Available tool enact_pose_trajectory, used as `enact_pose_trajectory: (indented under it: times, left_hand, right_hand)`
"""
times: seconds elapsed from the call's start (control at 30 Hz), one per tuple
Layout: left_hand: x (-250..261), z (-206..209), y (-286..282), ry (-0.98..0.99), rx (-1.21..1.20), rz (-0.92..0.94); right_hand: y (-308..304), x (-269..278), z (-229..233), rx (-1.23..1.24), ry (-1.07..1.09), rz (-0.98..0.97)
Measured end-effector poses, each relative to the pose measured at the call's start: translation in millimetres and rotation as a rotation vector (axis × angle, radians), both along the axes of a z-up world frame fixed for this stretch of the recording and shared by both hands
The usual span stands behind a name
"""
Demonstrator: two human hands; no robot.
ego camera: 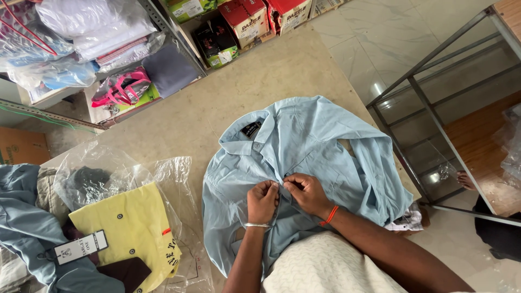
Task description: The person folds a plaid shirt on a table, pressing it flat with both hands and wrapping it in plastic sheeting. They then unfold a light blue shirt, spread it on the table, and fasten its buttons one by one while smoothing the fabric.
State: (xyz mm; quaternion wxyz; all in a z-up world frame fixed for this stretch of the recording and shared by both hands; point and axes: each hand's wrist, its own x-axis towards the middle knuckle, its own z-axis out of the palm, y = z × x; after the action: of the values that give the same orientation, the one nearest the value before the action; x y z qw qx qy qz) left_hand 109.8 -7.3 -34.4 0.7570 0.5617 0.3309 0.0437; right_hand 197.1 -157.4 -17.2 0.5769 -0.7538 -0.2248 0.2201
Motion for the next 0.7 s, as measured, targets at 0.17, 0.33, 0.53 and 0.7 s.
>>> enact_pose_trajectory:
  times: [0.17,0.33,0.53,0.7]
  left_hand:
    - [-1.5,-10.5,3.1,-0.025,-0.029,-0.062]
    - [-1.3,-9.7,2.0,-0.028,-0.013,-0.058]
    - [-1.1,-3.6,1.7,-0.020,0.027,-0.078]
    - [-1.3,-3.5,2.7,-0.024,0.036,-0.109]
  right_hand:
    - [0.4,1.1,-2.0,0.000,0.015,0.003]
    - [-0.7,0.3,-1.9,0.003,0.016,0.006]
    - [-1.4,1.0,-5.6,0.010,0.048,0.010]
    - [-2.2,0.9,-12.2,-0.006,0.184,0.018]
